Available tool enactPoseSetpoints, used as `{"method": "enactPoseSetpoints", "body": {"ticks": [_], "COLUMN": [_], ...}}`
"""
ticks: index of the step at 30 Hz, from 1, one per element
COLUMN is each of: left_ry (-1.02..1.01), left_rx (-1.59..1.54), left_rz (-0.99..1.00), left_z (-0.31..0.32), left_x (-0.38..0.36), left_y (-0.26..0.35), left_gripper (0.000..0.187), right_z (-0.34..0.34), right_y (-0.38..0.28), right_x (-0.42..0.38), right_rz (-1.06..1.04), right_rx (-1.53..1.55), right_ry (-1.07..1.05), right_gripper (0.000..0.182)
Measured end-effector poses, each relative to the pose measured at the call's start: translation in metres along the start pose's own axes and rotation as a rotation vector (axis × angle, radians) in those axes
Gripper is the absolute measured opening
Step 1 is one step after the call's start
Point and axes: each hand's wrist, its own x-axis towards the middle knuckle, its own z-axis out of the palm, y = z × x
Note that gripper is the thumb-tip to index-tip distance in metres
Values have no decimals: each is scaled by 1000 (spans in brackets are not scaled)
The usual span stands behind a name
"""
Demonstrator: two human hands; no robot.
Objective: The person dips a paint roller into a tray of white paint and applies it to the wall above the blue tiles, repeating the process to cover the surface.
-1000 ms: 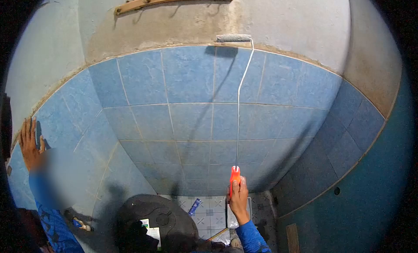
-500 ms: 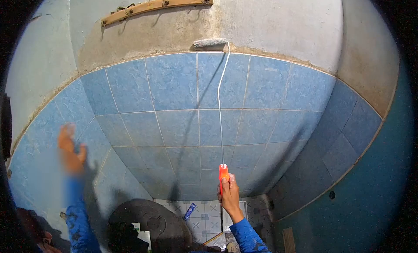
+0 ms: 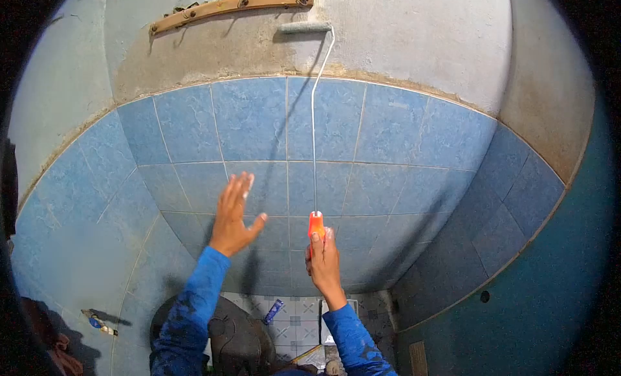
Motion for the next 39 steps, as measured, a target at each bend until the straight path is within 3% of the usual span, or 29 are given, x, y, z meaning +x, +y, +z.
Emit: {"method": "enactPoseSetpoints", "body": {"ticks": [5, 7, 10, 14, 20, 30, 35, 39], "left_ry": [-71, -200, -313, -231, -195, -114, -143, -199], "left_rx": [-630, -798, -1012, -989, -992, -842, -885, -922], "left_rz": [-257, -408, -568, -524, -533, -586, -569, -570], "left_z": [57, 81, 88, 66, 59, 31, 34, 40], "left_x": [-79, -116, -129, -100, -106, -94, -95, -110], "left_y": [36, 45, 56, 63, 55, 10, 27, 33], "left_gripper": [74, 65, 60, 58, 62, 59, 62, 66], "right_z": [-2, -2, 0, 7, 15, 8, 18, 9], "right_y": [51, 74, 69, 38, -2, 24, -3, 35], "right_x": [-41, -54, -35, 3, 17, 10, 24, 4], "right_rz": [68, 110, 23, -131, -81, -15, -80, -11], "right_rx": [-16, 4, -49, -80, 59, 54, 71, 72], "right_ry": [10, 11, 22, 35, 3, 34, -6, 11], "right_gripper": [27, 25, 29, 34, 36, 35, 33, 33]}}
